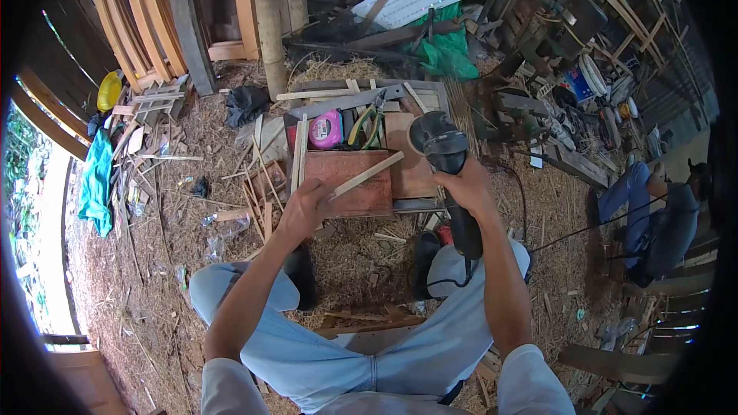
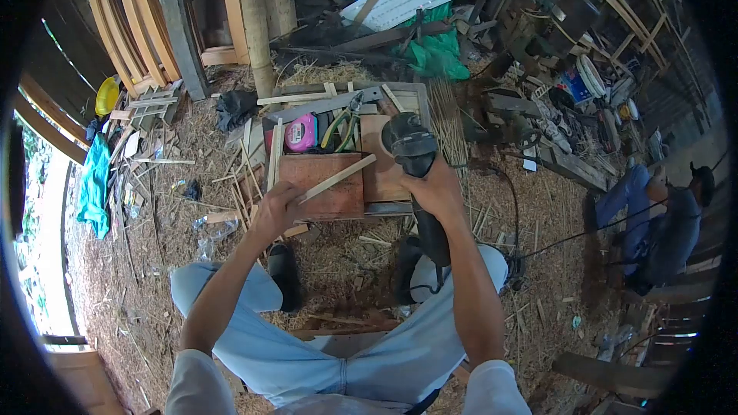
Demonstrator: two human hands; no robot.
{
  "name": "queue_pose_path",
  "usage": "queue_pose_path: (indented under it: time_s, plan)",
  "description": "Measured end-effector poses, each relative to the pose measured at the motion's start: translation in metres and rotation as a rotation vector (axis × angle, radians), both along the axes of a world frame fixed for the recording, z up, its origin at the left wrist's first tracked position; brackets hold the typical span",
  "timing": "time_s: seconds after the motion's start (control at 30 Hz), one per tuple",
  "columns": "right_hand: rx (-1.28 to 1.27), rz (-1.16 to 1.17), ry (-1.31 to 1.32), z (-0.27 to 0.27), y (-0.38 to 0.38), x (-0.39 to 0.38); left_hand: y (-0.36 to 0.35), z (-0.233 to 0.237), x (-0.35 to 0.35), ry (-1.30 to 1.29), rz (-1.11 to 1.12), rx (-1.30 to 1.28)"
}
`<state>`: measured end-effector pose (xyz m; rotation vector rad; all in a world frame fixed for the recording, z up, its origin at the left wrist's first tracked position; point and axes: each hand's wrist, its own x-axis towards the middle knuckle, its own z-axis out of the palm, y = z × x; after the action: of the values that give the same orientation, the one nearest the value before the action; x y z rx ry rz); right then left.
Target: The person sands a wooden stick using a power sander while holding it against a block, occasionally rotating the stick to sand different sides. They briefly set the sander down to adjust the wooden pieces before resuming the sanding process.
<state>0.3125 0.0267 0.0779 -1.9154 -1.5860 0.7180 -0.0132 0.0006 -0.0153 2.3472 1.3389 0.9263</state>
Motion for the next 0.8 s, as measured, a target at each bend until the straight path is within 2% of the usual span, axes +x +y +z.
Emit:
queue_pose_path:
  time_s: [0.07,0.17,0.27,0.3,0.4,0.57,0.7,0.8]
  plan:
    - [-0.035,0.034,0.083,0.002,-0.005,0.001,0.002,0.002,0.002,-0.045,0.081,-0.032]
    - [-0.001,0.069,0.024,0.013,-0.018,-0.011,-0.006,0.011,0.009,-0.070,0.194,0.034]
    - [0.036,0.150,0.035,0.016,-0.027,-0.024,-0.014,0.013,0.005,-0.009,0.168,0.070]
    - [-0.023,0.174,0.048,0.013,-0.028,-0.027,-0.014,0.012,0.004,-0.006,0.168,0.071]
    - [-0.081,0.213,0.068,0.012,-0.033,-0.036,-0.014,0.000,0.004,-0.043,0.121,0.043]
    - [-0.089,0.288,0.063,-0.006,-0.041,-0.050,-0.009,-0.008,0.009,-0.217,0.182,-0.036]
    - [-0.180,0.324,0.066,-0.003,-0.045,-0.061,-0.006,-0.007,0.008,-0.228,0.223,-0.066]
    - [-0.150,0.320,0.042,-0.005,-0.046,-0.062,-0.005,-0.008,0.006,-0.238,0.180,-0.076]
